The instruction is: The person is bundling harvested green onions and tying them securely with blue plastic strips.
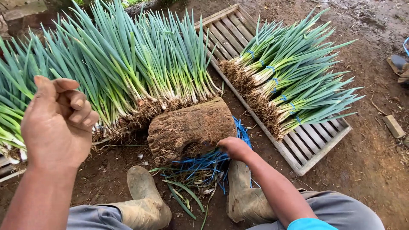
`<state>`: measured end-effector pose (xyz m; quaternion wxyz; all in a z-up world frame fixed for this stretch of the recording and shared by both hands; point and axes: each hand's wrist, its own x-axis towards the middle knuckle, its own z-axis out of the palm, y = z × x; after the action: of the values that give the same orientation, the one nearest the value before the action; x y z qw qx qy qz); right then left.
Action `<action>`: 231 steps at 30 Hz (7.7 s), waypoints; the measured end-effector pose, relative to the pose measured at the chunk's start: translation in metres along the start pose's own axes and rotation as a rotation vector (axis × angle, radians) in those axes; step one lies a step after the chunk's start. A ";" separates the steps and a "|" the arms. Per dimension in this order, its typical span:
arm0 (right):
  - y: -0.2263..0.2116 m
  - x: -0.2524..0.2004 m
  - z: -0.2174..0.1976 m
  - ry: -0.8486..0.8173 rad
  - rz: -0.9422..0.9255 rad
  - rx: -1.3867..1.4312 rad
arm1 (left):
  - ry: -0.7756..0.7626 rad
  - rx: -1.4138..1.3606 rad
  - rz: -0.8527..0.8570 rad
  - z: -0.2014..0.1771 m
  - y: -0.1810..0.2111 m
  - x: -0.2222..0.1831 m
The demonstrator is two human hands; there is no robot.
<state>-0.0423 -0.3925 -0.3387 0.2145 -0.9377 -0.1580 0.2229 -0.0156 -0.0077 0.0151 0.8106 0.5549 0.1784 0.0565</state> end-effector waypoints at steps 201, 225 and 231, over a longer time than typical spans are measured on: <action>-0.272 0.018 -0.186 0.033 -0.291 1.311 | -0.603 0.033 -0.159 0.046 -0.067 0.062; -0.231 0.031 -0.205 0.438 -0.456 0.758 | -0.189 -0.188 0.060 0.033 -0.030 0.059; -0.238 0.003 -0.202 -0.071 -0.165 0.292 | -0.062 -0.327 0.221 0.017 -0.020 0.067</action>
<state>0.0102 -0.2537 -0.0640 0.3603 -0.8719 -0.2078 0.2583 0.0506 -0.0110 -0.0133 0.8840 0.4333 0.0795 0.1563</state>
